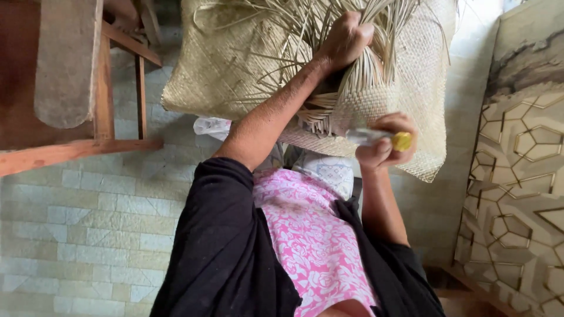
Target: Smoothing the surface of a hand-woven straw hat using a small glass bottle as a burnishing tool.
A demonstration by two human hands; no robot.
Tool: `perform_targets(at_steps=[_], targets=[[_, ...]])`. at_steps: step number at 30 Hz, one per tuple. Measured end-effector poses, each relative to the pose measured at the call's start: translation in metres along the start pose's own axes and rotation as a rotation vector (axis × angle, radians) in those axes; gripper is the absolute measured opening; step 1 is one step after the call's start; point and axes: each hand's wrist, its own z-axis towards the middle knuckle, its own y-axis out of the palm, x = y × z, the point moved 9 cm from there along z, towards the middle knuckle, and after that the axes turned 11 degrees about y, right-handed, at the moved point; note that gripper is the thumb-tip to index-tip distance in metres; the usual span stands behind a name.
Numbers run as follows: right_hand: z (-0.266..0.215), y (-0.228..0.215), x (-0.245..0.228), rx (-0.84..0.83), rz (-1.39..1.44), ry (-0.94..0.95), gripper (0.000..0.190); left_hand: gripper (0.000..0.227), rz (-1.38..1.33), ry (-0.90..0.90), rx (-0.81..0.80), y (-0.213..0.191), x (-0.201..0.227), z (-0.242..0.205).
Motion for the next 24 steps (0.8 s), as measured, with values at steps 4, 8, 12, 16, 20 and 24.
perform_targets(at_steps=[4,8,12,16,20,24], targets=[[0.006,0.013,0.003,-0.054,-0.23,0.028,0.045,0.021,-0.022,-0.088,0.017,0.001,-0.005,-0.001],[0.048,0.043,0.051,0.016,-0.23,0.096,0.026,0.02,-0.037,0.007,0.016,-0.001,0.008,-0.001],[0.039,0.029,0.023,0.138,-0.029,0.118,0.021,0.018,-0.036,0.005,0.007,-0.008,0.037,-0.002],[-0.008,0.007,0.002,0.013,-0.076,0.231,0.046,0.018,0.157,-0.235,0.027,-0.018,0.034,-0.006],[0.014,0.024,-0.017,-0.049,-0.252,0.06,0.048,0.017,0.178,-0.225,-0.003,-0.02,0.055,-0.011],[0.017,0.03,0.045,0.011,-0.599,0.046,0.044,0.03,0.348,-0.063,-0.042,-0.017,0.016,-0.004]])
